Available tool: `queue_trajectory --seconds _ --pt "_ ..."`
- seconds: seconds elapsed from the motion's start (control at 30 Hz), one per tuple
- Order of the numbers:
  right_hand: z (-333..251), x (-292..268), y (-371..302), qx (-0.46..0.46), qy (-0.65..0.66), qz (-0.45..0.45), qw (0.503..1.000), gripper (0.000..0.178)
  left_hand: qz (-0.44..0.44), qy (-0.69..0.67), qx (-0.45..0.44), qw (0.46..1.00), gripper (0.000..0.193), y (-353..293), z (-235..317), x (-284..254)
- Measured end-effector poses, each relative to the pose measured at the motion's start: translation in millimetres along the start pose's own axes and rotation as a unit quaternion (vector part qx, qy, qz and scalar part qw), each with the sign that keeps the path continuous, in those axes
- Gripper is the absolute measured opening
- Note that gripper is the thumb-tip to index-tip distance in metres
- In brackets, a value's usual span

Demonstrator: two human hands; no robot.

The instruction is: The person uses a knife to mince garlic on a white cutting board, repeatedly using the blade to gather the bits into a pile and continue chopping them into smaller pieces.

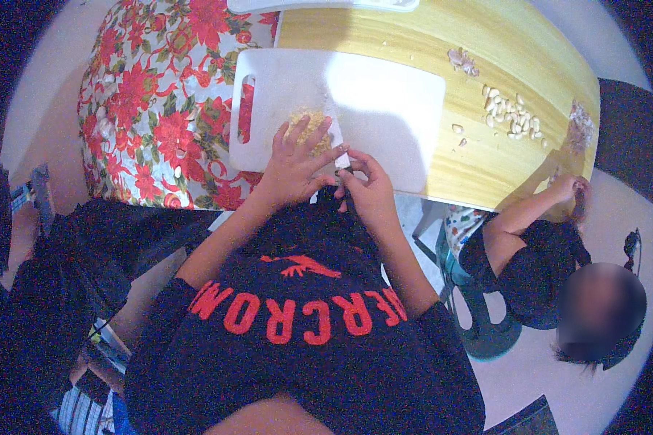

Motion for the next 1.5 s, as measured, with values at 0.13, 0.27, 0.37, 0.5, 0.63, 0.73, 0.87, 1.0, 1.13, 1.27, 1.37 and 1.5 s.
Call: queue_trajectory --seconds 0.13,0.27,0.37,0.5,0.63,0.73,0.87,1.0,1.13,1.27,1.37,1.5 --pt "-12.9 0.1 -19.0 0.039 -0.049 -0.029 0.998 0.037 0.002 0.058 -0.058 0.997 0.041 9.4 -16.5 0.6" --pt "-14.6 -14.3 -38.7 0.079 -0.081 -0.029 0.993 0.036 0.027 0.085 -0.075 0.993 0.034 20.9 -42.1 6.2" --pt "-8.2 -31.7 -45.0 0.066 -0.107 -0.003 0.992 0.036 0.026 0.058 -0.064 0.996 0.026 25.3 -50.1 5.6" --pt "-5.1 -45.8 -41.4 0.036 -0.166 0.018 0.985 0.037 -0.019 0.027 -0.057 0.998 0.018 32.0 -49.5 1.0" --pt "-13.7 -43.2 -40.7 0.031 -0.199 0.032 0.979 0.035 -0.087 0.044 -0.100 0.990 0.016 46.0 -41.3 -19.7" --pt "-15.3 -42.1 -38.0 -0.092 -0.316 0.070 0.942 0.032 -0.013 -0.120 -0.175 0.977 0.018 43.4 -44.0 -22.0" --pt "-19.1 -29.8 -37.5 -0.198 -0.311 0.086 0.925 0.029 -0.041 -0.551 -0.381 0.741 0.050 30.8 -56.7 -12.2" --pt "-12.6 -10.6 -32.1 -0.255 -0.319 -0.007 0.913 0.029 -0.039 -0.770 -0.464 0.436 0.073 17.6 -46.0 -15.8" --pt "-0.1 1.7 -28.7 -0.242 -0.303 -0.071 0.919 0.030 -0.011 -0.777 -0.499 0.385 0.075 8.0 -42.4 -15.8" --pt "10.2 -0.5 -25.2 -0.210 -0.309 -0.070 0.925 0.030 -0.016 -0.749 -0.493 0.443 0.077 5.4 -48.0 -15.0" --pt "13.0 -6.0 -24.8 -0.180 -0.307 -0.066 0.932 0.030 -0.033 -0.674 -0.497 0.545 0.079 8.0 -47.2 -19.5" --pt "15.9 -9.8 -22.7 -0.097 -0.262 -0.060 0.958 0.030 -0.066 -0.561 -0.477 0.674 0.082 5.4 -50.5 -14.8"
Point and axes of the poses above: each hand's wrist, its own y-axis towards the middle knuckle, its own x-axis out of the palm, z = x × y, the point moved 4 cm from there along y, towards the middle knuckle, and after that the axes turned 1 degree about z, right-handed, at the moved point
